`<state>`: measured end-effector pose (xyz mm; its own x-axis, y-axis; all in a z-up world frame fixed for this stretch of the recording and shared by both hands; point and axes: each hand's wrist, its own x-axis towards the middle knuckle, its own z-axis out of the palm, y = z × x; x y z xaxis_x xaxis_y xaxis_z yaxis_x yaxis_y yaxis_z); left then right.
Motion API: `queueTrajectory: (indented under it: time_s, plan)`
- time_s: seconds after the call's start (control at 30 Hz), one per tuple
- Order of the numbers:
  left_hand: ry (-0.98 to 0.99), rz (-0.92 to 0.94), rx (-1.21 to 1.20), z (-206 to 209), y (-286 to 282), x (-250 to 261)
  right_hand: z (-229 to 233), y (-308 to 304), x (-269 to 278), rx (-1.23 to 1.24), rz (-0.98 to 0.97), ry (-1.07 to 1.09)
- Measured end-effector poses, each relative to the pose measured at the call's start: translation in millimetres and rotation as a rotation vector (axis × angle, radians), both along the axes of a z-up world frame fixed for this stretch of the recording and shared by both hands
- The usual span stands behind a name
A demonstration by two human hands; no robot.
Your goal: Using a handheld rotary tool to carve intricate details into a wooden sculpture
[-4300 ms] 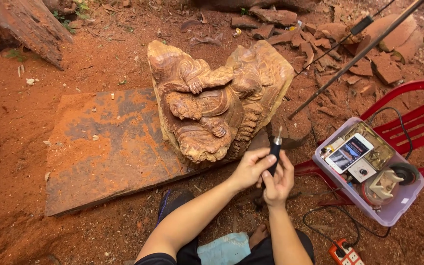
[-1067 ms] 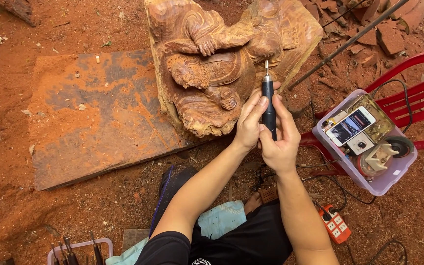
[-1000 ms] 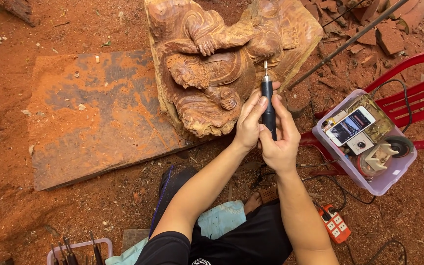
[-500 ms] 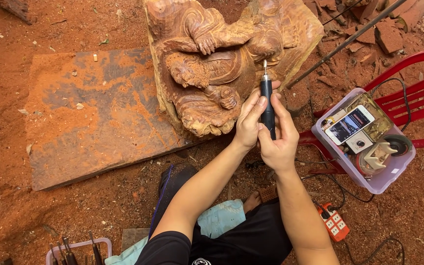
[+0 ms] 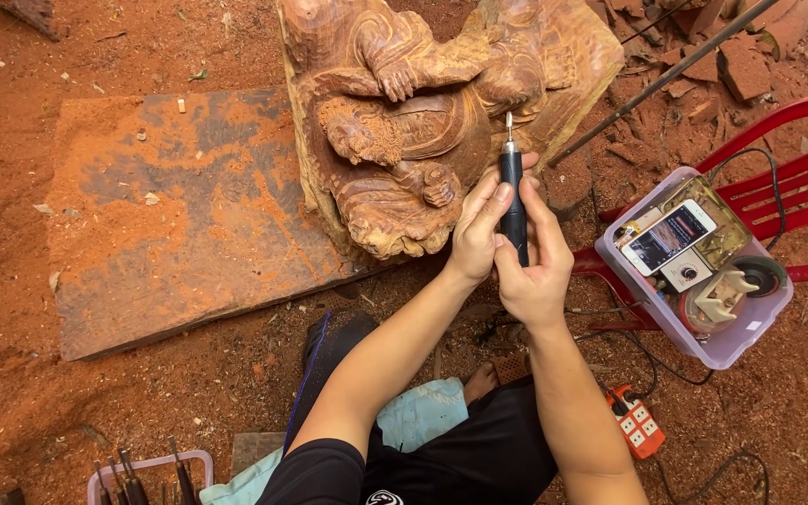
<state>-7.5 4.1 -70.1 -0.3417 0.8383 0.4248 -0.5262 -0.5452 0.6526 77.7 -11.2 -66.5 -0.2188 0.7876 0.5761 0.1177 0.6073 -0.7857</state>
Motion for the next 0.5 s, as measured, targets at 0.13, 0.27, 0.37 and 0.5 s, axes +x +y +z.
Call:
queueTrajectory:
  time_s: [0.13, 0.27, 0.37, 0.5]
  plan:
    - [-0.005, -0.004, -0.005, -4.7, 3.4, 0.0, -0.8, 1.7, 1.1, 0.004, 0.012, -0.007]
    - [-0.007, -0.002, -0.009, -9.4, 5.8, 0.8, 0.4, 2.4, 2.1, 0.012, 0.018, -0.024]
    - [-0.006, 0.006, -0.006, -9.1, 6.7, 0.7, 2.7, 1.9, 1.9, 0.010, 0.024, -0.030]
    - [-0.008, 0.010, -0.008, -10.0, 8.0, 0.6, 5.4, 0.5, 2.2, 0.003, 0.026, -0.035]
